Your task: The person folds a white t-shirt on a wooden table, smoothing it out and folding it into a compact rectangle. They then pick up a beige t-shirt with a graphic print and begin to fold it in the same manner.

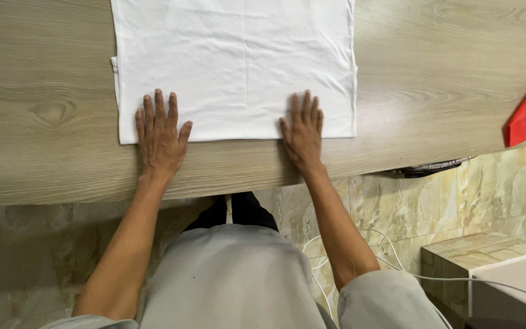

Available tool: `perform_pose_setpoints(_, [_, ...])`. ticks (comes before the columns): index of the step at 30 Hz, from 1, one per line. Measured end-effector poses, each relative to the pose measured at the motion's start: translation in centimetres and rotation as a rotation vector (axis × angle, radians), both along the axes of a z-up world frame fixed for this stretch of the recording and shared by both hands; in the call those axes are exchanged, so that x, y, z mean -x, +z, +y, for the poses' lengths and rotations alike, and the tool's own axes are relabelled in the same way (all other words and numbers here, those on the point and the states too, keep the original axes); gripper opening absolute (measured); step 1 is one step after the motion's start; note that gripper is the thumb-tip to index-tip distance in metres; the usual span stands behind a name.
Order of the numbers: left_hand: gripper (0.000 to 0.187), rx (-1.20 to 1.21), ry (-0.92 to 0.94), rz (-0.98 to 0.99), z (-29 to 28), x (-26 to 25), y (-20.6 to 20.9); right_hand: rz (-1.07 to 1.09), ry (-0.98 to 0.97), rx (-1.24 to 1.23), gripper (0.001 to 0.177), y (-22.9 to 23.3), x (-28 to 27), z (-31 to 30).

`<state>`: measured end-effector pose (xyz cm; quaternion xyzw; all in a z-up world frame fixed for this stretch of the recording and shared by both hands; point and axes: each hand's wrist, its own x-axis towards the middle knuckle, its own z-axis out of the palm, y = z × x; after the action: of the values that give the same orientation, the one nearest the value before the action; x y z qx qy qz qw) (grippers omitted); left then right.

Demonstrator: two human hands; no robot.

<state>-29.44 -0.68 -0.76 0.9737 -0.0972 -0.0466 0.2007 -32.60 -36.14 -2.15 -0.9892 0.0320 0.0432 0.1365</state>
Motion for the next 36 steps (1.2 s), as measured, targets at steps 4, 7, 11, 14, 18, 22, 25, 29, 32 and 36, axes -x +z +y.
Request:
perform_pose_setpoints(4, [0.075, -0.089, 0.049, 0.061, 0.2, 0.7, 0.5, 0.024, -0.002, 0.007, 0.071, 1.2, 0.8, 1.2])
perform_pose_setpoints(7, [0.079, -0.083, 0.083, 0.039, 1.5, 1.3, 0.7, 0.002, -0.036, 0.005, 0.073, 2.1, 2.0, -0.3])
perform_pose_setpoints(11, [0.079, -0.055, 0.103, 0.021, 2.3, 2.9, 0.8, -0.021, -0.08, 0.016, 0.075, 2.0, 4.8, -0.9])
perform_pose_setpoints(14, [0.079, -0.043, 0.098, -0.012, 2.9, 4.7, 1.2, -0.029, -0.08, 0.006, 0.074, 2.0, 7.1, -0.3])
perform_pose_setpoints(18, [0.074, -0.004, 0.11, -0.022, 3.8, 7.3, 2.2, 0.007, -0.092, 0.006, 0.071, 2.5, 9.4, 0.2])
perform_pose_setpoints(22, [0.06, -0.038, 0.135, 0.025, 2.9, 5.4, 2.6, -0.018, -0.104, -0.069, 0.07, 2.7, 6.6, 0.2])
perform_pose_setpoints(25, [0.061, -0.012, -0.027, -0.145, -0.4, 0.6, 2.4, 0.007, 0.009, -0.07, 0.072, 2.5, 1.0, 1.8])
perform_pose_setpoints(29, [0.062, 0.05, -0.166, -0.169, -6.4, -3.4, 2.4, -0.001, 0.184, -0.034, 0.07, 2.3, -5.2, 5.1])
perform_pose_setpoints(32, [0.062, 0.026, -0.205, -0.16, -8.8, -5.7, 2.1, -0.052, 0.271, -0.056, 0.068, 2.0, -8.2, 6.2])
perform_pose_setpoints(36, [0.065, -0.054, -0.151, -0.133, -8.2, -8.6, 1.4, -0.049, 0.279, -0.041, 0.069, 1.7, -11.6, 3.8])
